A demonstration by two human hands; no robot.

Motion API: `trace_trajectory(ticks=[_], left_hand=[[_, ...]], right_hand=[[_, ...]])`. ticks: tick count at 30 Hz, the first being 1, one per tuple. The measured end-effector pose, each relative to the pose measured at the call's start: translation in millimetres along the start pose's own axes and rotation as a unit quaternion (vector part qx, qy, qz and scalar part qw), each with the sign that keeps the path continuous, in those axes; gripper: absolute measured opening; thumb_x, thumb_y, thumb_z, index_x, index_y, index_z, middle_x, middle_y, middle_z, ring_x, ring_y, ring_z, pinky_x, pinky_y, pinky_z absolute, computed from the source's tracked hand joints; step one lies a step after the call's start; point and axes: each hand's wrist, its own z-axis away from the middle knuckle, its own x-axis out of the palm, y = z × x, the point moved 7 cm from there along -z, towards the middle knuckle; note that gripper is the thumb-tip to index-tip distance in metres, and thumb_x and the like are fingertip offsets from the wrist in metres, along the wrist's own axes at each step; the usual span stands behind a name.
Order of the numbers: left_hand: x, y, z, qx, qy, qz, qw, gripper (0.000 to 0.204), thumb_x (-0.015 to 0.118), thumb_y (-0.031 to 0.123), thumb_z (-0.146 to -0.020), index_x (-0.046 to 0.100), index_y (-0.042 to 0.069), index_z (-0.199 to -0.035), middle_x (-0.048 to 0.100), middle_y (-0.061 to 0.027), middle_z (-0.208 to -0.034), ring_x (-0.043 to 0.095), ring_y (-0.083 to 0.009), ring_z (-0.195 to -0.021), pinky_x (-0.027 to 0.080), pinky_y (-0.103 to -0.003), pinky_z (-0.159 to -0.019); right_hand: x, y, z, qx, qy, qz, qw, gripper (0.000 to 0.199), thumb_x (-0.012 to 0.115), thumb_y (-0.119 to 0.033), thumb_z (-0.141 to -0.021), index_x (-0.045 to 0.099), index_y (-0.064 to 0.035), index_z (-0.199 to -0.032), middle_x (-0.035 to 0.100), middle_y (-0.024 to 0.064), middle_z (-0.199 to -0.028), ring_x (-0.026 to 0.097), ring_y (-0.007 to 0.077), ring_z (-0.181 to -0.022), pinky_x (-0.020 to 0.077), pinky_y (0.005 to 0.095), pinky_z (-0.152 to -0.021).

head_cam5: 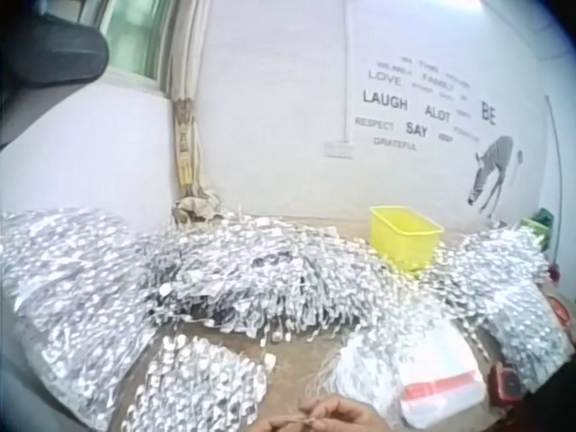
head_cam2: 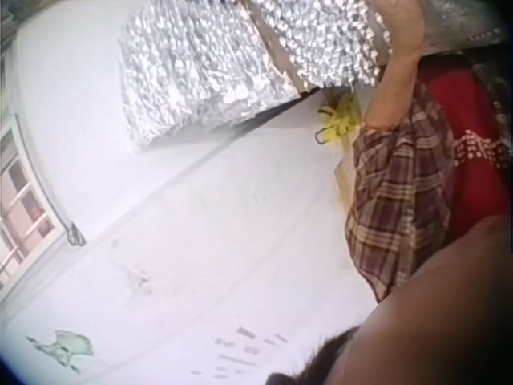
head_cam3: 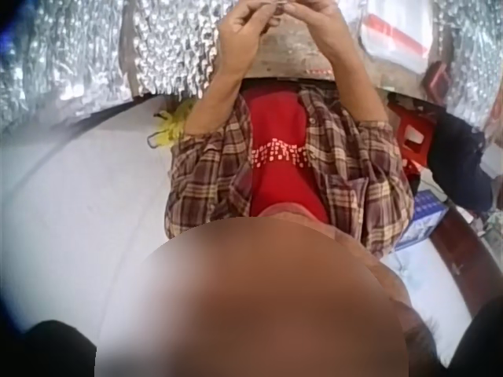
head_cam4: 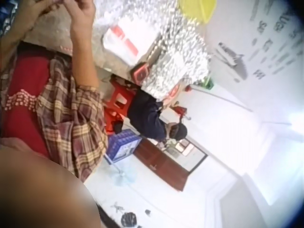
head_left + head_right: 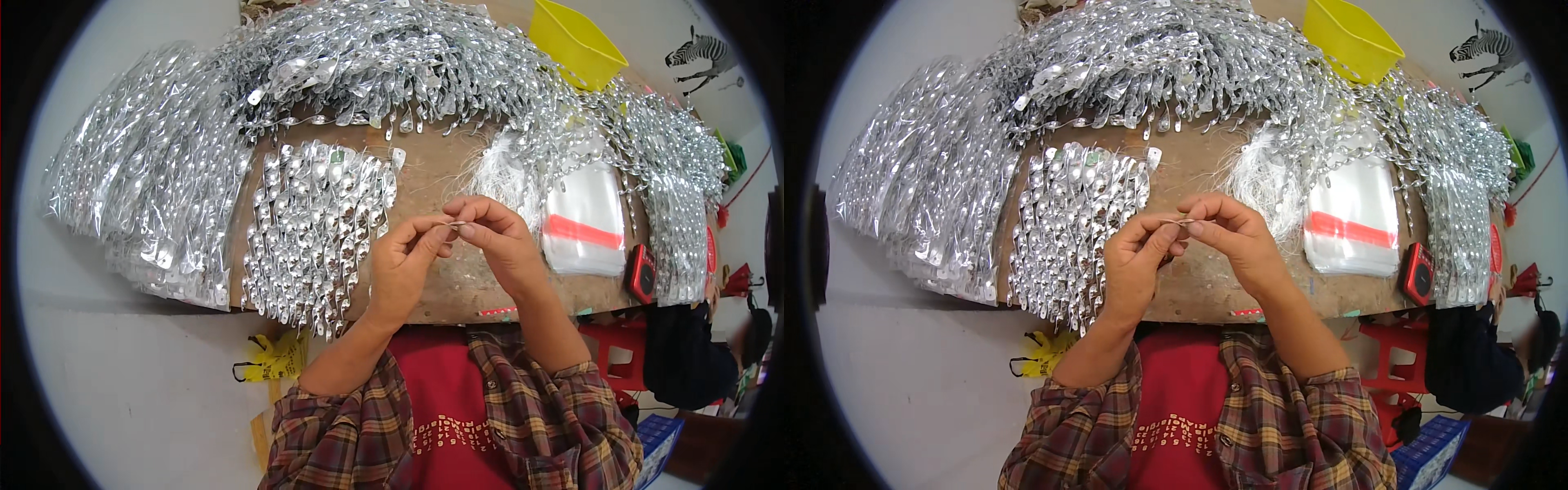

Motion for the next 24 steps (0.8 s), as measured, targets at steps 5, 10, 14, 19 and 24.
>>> trace_trajectory(ticks=[5,10,14,19,24], left_hand=[[0.7,-1.5,-1.8,-0.004,-0.004,0.009,1.000,0.014,0.055,0.010,-0.089,0.060,-0.002,-0.095,0.061,-0.0039,-0.081,0.054,-0.0066,-0.070,0.045,-0.019,-0.066],[1.9,-4.5,-3.4,-0.029,-0.029,0.003,0.999,0.013,0.056,0.011,-0.088,0.059,-0.001,-0.092,0.060,-0.0032,-0.078,0.052,-0.0059,-0.068,0.043,-0.018,-0.063],[3.7,-9.8,-2.4,-0.074,-0.049,-0.025,0.996,0.015,0.057,0.014,-0.086,0.059,0.000,-0.090,0.059,-0.0013,-0.073,0.051,-0.0045,-0.064,0.041,-0.017,-0.060],[6.9,-11.2,-2.1,-0.074,-0.063,-0.065,0.993,0.013,0.057,0.015,-0.086,0.060,0.001,-0.087,0.058,0.0001,-0.071,0.050,-0.0037,-0.062,0.040,-0.017,-0.057],[9.6,-13.9,-3.3,-0.082,-0.082,-0.089,0.989,0.011,0.057,0.013,-0.086,0.060,0.002,-0.085,0.058,0.0005,-0.069,0.050,-0.0035,-0.061,0.040,-0.017,-0.056]], right_hand=[[0.1,1.0,-0.5,0.005,-0.007,0.006,1.000,0.008,0.060,-0.008,-0.081,0.058,-0.0055,-0.088,0.055,0.0058,-0.106,0.050,0.0137,-0.097,0.0378,0.0302,-0.088],[-2.8,-0.7,2.6,0.012,-0.010,0.016,1.000,0.009,0.059,-0.007,-0.081,0.058,-0.0048,-0.090,0.056,0.0065,-0.107,0.051,0.0144,-0.099,0.0382,0.0305,-0.089],[-13.3,-4.6,1.5,0.014,0.009,0.066,0.998,0.011,0.056,-0.007,-0.083,0.059,-0.0041,-0.093,0.056,0.0066,-0.106,0.051,0.0145,-0.101,0.0377,0.0294,-0.090],[-11.8,-14.6,-0.7,-0.040,-0.011,0.203,0.978,0.011,0.056,-0.009,-0.085,0.060,-0.0024,-0.092,0.056,0.0071,-0.106,0.051,0.0149,-0.100,0.0377,0.0286,-0.089],[-4.8,-21.5,-1.6,-0.082,-0.025,0.271,0.959,0.010,0.058,-0.010,-0.084,0.061,-0.0025,-0.089,0.055,0.0079,-0.106,0.050,0.0150,-0.099,0.0385,0.0291,-0.086]])
